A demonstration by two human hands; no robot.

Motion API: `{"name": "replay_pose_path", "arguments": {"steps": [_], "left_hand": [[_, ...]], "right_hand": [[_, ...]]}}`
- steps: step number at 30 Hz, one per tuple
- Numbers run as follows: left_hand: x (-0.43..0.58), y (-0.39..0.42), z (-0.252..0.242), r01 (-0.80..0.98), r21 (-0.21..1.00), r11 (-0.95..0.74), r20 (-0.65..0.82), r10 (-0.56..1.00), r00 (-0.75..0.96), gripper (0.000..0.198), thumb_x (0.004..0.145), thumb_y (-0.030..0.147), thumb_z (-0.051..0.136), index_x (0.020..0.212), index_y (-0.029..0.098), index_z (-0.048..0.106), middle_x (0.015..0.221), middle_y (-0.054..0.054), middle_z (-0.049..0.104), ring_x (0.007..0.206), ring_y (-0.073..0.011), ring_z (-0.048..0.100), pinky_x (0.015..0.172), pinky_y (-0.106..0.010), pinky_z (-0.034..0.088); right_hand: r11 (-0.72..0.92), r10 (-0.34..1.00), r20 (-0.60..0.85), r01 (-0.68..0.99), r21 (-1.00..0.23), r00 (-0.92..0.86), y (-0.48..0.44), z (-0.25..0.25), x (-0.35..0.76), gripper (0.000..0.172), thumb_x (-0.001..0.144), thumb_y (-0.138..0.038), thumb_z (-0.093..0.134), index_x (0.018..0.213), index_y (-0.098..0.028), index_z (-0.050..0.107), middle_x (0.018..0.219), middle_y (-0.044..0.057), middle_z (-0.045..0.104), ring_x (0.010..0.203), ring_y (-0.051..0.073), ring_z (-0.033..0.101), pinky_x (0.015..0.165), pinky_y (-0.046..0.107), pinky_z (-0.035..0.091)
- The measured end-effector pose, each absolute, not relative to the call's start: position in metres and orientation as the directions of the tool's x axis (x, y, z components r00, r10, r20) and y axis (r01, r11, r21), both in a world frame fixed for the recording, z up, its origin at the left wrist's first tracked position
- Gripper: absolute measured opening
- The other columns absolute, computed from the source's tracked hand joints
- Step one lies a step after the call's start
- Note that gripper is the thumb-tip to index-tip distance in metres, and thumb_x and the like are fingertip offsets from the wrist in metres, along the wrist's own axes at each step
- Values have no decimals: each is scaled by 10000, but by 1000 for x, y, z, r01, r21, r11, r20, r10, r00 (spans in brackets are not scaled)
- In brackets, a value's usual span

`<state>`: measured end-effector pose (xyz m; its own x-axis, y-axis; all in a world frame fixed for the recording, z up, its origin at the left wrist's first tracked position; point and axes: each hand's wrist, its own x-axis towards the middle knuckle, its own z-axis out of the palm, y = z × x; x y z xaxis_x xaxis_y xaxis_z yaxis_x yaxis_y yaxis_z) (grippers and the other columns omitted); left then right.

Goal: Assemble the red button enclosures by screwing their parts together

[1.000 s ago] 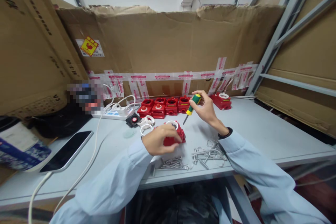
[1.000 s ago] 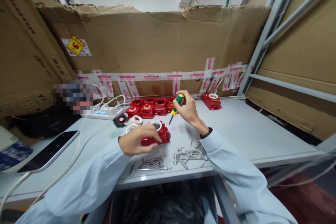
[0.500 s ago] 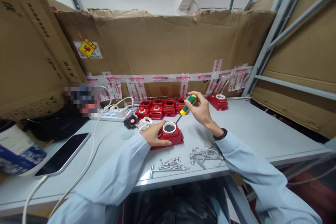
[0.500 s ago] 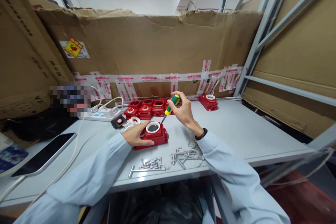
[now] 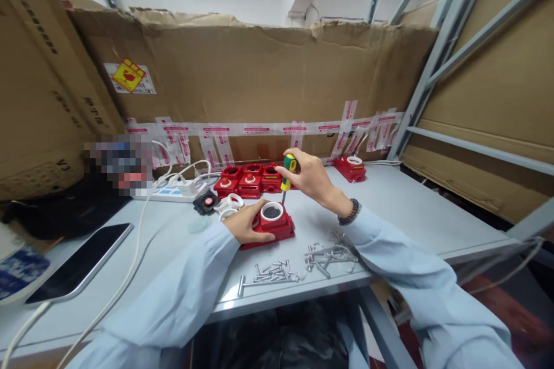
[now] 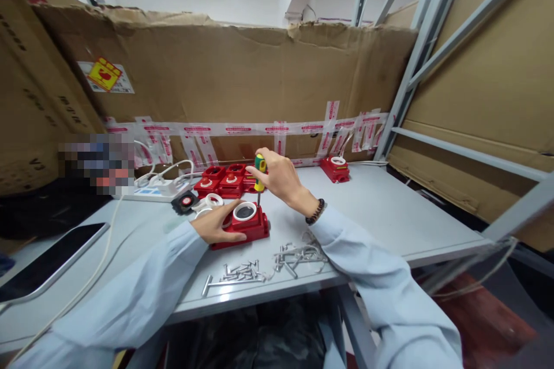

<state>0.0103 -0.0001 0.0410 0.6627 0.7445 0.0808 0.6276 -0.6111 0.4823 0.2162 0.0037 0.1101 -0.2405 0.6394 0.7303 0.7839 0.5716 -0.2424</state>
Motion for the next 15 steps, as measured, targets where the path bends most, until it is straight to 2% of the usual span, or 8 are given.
{"name": "replay_pose_path", "arguments": {"steps": [3, 7, 11, 15], "left_hand": [[10, 2, 40, 588, 514, -625, 89, 720, 688, 675, 642, 495, 666, 1194, 181, 436, 1082, -78, 655, 974, -278, 618, 830, -337, 470], [10, 3, 38, 569, 527, -632, 93, 708, 700, 675, 648, 486, 666, 1200, 177, 430, 1033, -72, 670, 934, -268, 627, 822, -343, 471], [10, 1, 40, 599, 500, -626, 92, 726, 681, 684, 645, 513, 671, 1197, 183, 439, 1052, -77, 657, 945, -284, 618, 827, -354, 466], [10, 0, 41, 574, 522, -630, 113, 719, 686, 676, 634, 499, 689, 1184, 186, 452, 1045, -67, 655, 944, -276, 615, 826, -334, 464]], "right_hand": [[381, 721, 648, 921, -75, -245, 7, 123, 204, 382, 843, -511, 489, 975, -158, 554, 789, 84, 671, 712, 209, 625, 615, 282, 398], [244, 786, 571, 968, 65, -236, 8, 135, 192, 453, 893, -522, 363, 906, -124, 578, 766, 155, 665, 732, 255, 640, 586, 302, 399], [329, 813, 474, 938, 106, -339, 5, 144, 193, 315, 904, -392, 416, 895, -132, 593, 837, 145, 670, 780, 247, 632, 634, 316, 418], [551, 766, 353, 831, 69, -537, 3, 155, 209, 243, 899, -310, 442, 992, -129, 575, 945, 120, 667, 870, 220, 606, 753, 326, 429]]}}
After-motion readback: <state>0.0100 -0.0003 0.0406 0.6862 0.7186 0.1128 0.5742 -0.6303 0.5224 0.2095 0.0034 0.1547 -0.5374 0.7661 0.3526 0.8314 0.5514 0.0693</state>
